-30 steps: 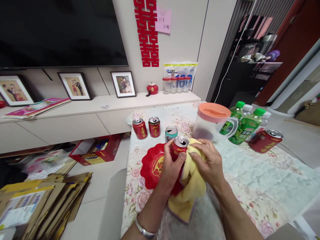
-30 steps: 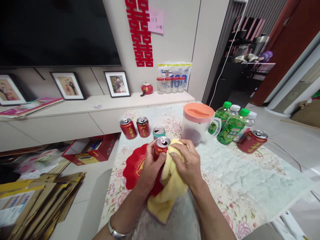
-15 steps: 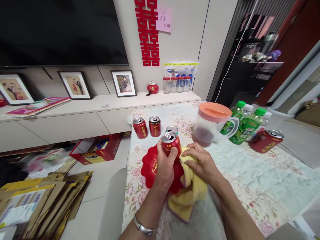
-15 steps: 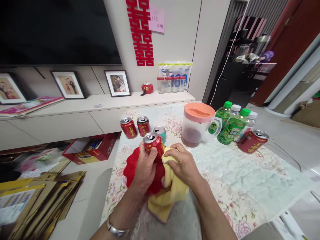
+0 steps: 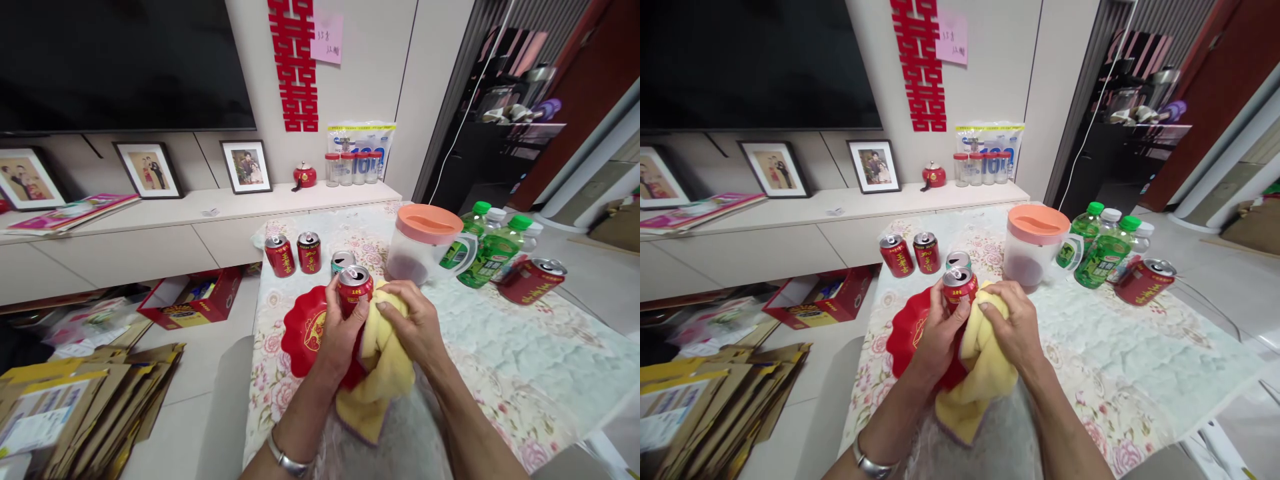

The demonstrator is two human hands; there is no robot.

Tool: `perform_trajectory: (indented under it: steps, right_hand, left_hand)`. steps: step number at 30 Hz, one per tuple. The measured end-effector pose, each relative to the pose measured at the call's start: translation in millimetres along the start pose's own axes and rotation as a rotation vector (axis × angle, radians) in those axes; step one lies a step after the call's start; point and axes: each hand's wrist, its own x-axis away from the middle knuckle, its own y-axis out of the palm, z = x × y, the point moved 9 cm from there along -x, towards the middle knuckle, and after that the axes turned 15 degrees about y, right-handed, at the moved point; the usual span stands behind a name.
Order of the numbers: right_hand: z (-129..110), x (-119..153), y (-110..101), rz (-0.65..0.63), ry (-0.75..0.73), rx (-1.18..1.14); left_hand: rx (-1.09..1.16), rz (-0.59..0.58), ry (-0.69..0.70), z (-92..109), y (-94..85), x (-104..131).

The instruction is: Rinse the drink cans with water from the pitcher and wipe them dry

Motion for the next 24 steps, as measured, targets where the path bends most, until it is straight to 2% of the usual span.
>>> perform_trajectory:
  steps: [3, 7, 14, 19, 24]
  right_hand:
    - [0.8, 0.7, -9.1, 0.092, 0.01, -0.013]
    - [-6.9, 3.4, -14.7, 0.14, -0.046, 0.014]
    - [-27.1, 8.5, -12.3, 0.079, -0.209, 0.082]
    - [-26.6, 7.6, -11.0, 0.037, -0.228, 0.077]
    - [-23.7, 4.3, -9.6, 0.021, -0.212, 0.058]
  left_hand:
    - [-0.015, -0.038, 0.032, 0.2, 3.2, 0.4]
    - [-0.103, -0.081, 0.053, -1.2, 2.0, 0.4]
    - [-0.291, -0.068, 0.065, 0.7, -7.9, -2.1]
    - [-0.199, -0.085, 0.02, 0.8, -3.2, -1.1]
    - [0.019, -0.081, -0.008, -0.2, 4.0, 2.8]
